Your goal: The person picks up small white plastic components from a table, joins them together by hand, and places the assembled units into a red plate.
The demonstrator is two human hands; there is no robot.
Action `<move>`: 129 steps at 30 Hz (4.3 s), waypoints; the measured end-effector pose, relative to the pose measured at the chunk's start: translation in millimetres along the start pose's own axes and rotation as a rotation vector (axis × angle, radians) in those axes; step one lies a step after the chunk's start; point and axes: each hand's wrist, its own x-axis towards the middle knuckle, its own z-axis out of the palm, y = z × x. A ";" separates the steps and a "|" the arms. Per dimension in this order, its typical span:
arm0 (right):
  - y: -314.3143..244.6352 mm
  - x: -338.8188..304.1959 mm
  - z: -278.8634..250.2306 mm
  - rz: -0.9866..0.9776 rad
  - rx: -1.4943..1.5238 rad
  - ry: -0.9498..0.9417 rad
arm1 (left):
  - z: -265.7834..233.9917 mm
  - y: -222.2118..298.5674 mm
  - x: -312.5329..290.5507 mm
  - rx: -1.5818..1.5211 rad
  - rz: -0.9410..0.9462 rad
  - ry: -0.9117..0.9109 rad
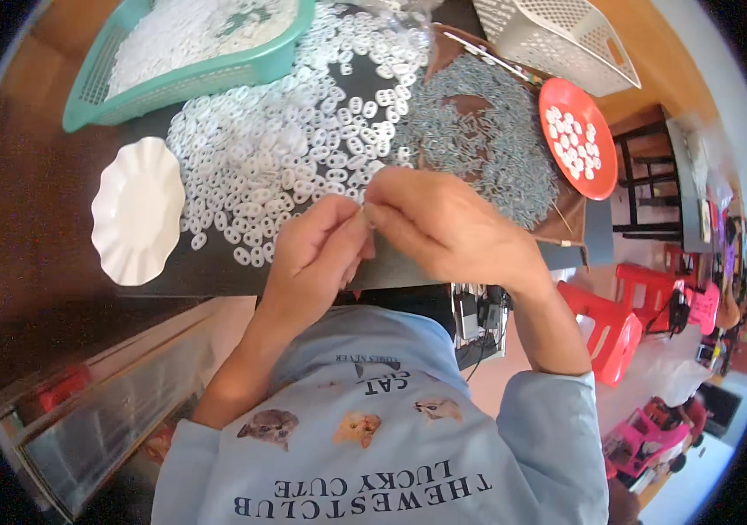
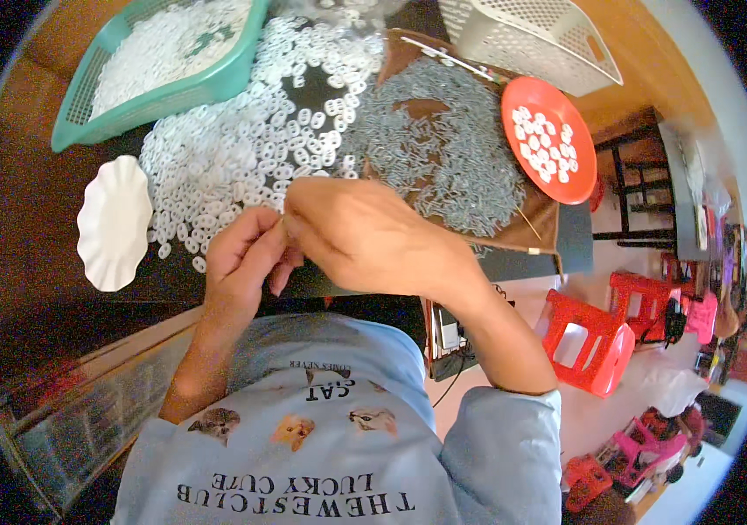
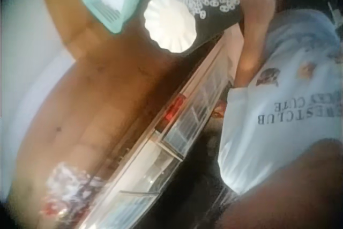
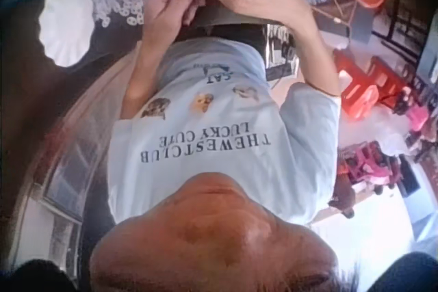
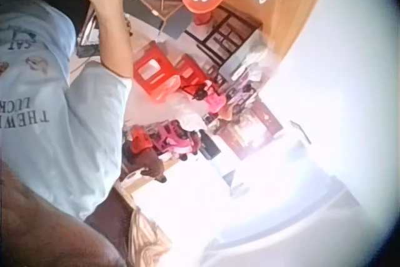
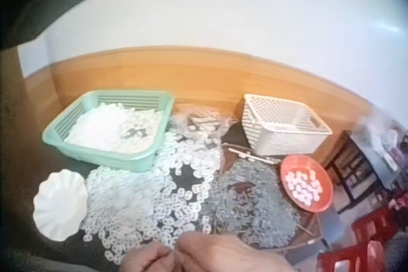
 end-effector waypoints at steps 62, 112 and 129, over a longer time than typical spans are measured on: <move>124.7 -1.6 -92.9 -0.043 -0.905 -0.111 | 17.8 -46.3 -1.8 -0.022 -0.076 -0.109; 6.0 -7.7 22.1 0.362 0.305 0.137 | -2.3 -41.3 -2.9 -0.380 -0.032 -0.138; 5.7 -13.1 39.0 0.352 0.274 0.177 | -4.5 -48.8 -3.5 -0.312 0.018 -0.133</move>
